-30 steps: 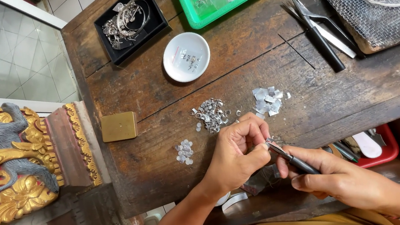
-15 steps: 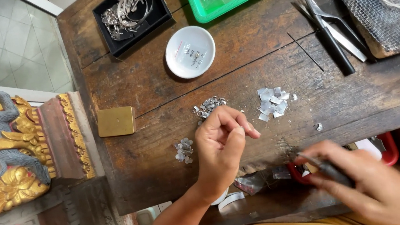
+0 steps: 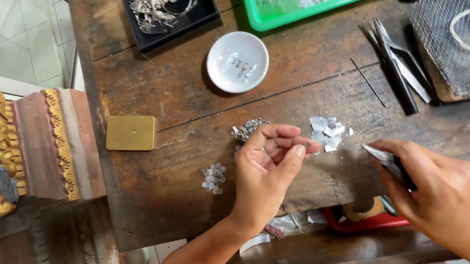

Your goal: A person uses pliers to shape and manipulate small silver jewelry components on a wooden workbench.

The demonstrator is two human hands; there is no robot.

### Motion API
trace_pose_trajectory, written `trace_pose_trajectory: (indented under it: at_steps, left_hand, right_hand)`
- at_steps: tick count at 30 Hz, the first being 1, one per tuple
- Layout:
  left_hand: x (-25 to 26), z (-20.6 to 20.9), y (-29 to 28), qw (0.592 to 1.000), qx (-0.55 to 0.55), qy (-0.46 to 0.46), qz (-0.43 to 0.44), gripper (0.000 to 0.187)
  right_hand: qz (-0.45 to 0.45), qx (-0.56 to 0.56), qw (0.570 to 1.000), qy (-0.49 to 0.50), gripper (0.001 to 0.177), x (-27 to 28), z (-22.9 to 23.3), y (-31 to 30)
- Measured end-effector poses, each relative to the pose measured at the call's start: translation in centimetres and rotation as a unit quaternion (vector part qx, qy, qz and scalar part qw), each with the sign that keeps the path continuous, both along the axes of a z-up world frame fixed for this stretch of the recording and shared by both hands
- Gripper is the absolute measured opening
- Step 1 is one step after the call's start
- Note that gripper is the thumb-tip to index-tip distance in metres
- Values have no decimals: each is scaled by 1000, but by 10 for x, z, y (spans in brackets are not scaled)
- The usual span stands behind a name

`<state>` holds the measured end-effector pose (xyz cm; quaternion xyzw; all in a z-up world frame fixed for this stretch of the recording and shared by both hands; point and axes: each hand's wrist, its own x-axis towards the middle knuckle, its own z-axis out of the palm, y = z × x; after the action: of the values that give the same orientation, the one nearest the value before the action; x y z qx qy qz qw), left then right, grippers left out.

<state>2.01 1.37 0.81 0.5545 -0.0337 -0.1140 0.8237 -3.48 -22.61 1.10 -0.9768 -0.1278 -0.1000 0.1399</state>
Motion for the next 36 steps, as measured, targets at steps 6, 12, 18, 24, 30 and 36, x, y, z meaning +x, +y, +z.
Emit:
trace_pose_trajectory:
  at_steps: [6,12,18,24,30,36]
  left_hand:
    - [-1,-4,1,1000,-1,18,4,14]
    - [-2,0,0,1000,22,7,12,16]
    - [-1,3,1,998,53,15,9,23]
    - [-2,-1,0,994,96,-40,14,15]
    - [-3,2,1,991,110,-67,16,13]
    - [-3,4,1,990,129,-55,29,22]
  right_hand:
    - [50,109,974,-191,16,-11,-47,-10]
    - [-40,227,964,-134,7,-24,-60,-6]
    - [-253,203,946,-17,17,-44,-36,13]
    - [11,164,974,-155,24,-26,-44,9]
    - [75,156,969,-175,21,-10,-22,27]
    - [111,150,970,-159,22,-3,-27,19]
